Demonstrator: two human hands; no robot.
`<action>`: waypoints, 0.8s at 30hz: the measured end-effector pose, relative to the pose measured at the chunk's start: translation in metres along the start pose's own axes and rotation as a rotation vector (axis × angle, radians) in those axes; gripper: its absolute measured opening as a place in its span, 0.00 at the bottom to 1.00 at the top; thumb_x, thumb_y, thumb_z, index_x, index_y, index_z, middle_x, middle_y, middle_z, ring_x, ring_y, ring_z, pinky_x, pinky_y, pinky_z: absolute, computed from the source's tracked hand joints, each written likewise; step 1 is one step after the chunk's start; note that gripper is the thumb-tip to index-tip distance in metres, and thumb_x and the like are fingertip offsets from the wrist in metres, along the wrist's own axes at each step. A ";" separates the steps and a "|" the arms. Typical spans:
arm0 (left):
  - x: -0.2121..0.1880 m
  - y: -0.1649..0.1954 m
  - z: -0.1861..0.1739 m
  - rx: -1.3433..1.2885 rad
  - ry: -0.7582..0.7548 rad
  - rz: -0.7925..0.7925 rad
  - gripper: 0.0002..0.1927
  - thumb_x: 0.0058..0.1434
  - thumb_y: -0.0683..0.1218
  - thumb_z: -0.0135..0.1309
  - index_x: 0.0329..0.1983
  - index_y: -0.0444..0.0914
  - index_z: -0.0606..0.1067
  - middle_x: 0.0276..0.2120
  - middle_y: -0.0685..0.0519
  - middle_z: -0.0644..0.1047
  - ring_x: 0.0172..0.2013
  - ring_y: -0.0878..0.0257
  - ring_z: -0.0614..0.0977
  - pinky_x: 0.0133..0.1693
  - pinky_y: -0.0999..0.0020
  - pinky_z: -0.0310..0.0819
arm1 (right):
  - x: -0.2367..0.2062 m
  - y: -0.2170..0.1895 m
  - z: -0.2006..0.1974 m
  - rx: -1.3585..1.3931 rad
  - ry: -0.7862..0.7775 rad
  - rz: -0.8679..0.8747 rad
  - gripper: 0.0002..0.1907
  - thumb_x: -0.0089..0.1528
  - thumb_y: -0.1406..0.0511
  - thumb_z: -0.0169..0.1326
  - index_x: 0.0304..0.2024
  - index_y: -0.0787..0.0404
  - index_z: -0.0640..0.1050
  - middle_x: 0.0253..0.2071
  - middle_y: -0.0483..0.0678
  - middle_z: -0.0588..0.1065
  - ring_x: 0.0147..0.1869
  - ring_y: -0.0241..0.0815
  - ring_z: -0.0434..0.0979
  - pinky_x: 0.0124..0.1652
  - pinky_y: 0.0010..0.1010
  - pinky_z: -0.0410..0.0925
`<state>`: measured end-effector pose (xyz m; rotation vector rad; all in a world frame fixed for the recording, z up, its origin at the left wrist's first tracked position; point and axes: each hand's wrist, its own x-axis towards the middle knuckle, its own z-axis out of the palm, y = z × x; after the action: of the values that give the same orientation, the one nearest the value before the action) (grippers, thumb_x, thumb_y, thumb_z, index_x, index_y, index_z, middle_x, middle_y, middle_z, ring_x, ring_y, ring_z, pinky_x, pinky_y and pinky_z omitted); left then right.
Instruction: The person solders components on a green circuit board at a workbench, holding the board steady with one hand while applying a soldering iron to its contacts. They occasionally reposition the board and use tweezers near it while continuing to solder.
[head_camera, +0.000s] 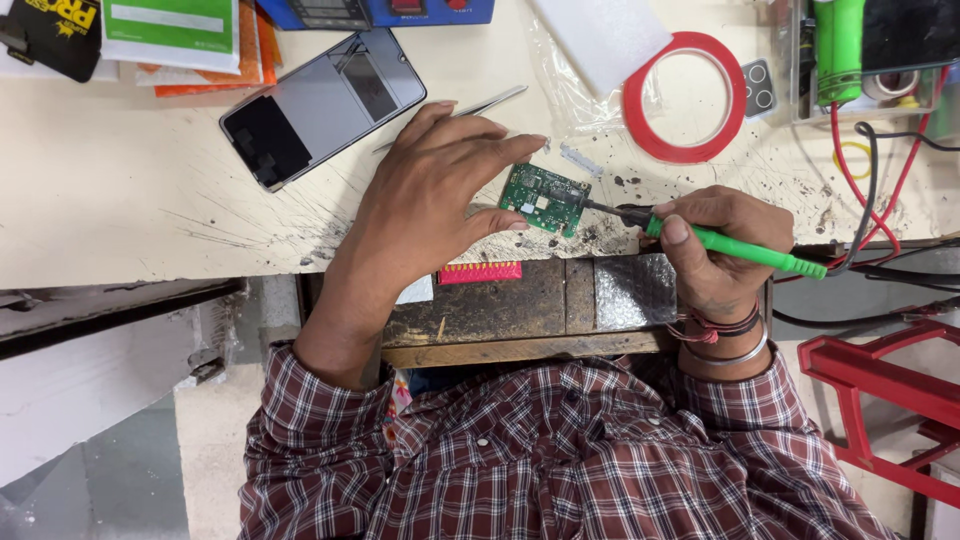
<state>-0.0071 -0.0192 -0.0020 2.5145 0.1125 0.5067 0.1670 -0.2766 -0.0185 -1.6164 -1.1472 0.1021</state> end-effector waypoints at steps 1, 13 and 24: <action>0.000 0.000 0.000 0.001 -0.004 -0.002 0.38 0.48 0.56 0.70 0.64 0.48 0.75 0.51 0.53 0.82 0.58 0.59 0.77 0.68 0.51 0.60 | 0.000 0.000 0.000 0.005 -0.001 0.004 0.12 0.73 0.65 0.58 0.39 0.69 0.77 0.32 0.57 0.79 0.32 0.41 0.83 0.33 0.25 0.74; 0.000 0.000 -0.001 -0.025 0.003 -0.005 0.37 0.48 0.55 0.71 0.63 0.47 0.76 0.50 0.54 0.82 0.58 0.59 0.78 0.69 0.51 0.59 | 0.000 -0.002 0.001 0.007 0.012 0.028 0.11 0.73 0.66 0.57 0.40 0.69 0.77 0.32 0.56 0.79 0.31 0.41 0.83 0.33 0.24 0.74; 0.000 0.000 0.000 -0.009 0.004 -0.001 0.37 0.47 0.56 0.71 0.63 0.47 0.76 0.51 0.54 0.82 0.58 0.59 0.78 0.68 0.51 0.60 | 0.001 -0.003 0.001 0.012 -0.003 0.012 0.11 0.73 0.66 0.57 0.40 0.70 0.77 0.32 0.58 0.79 0.32 0.42 0.83 0.33 0.25 0.75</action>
<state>-0.0070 -0.0187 -0.0019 2.5044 0.1126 0.5101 0.1655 -0.2752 -0.0162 -1.6132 -1.1376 0.1187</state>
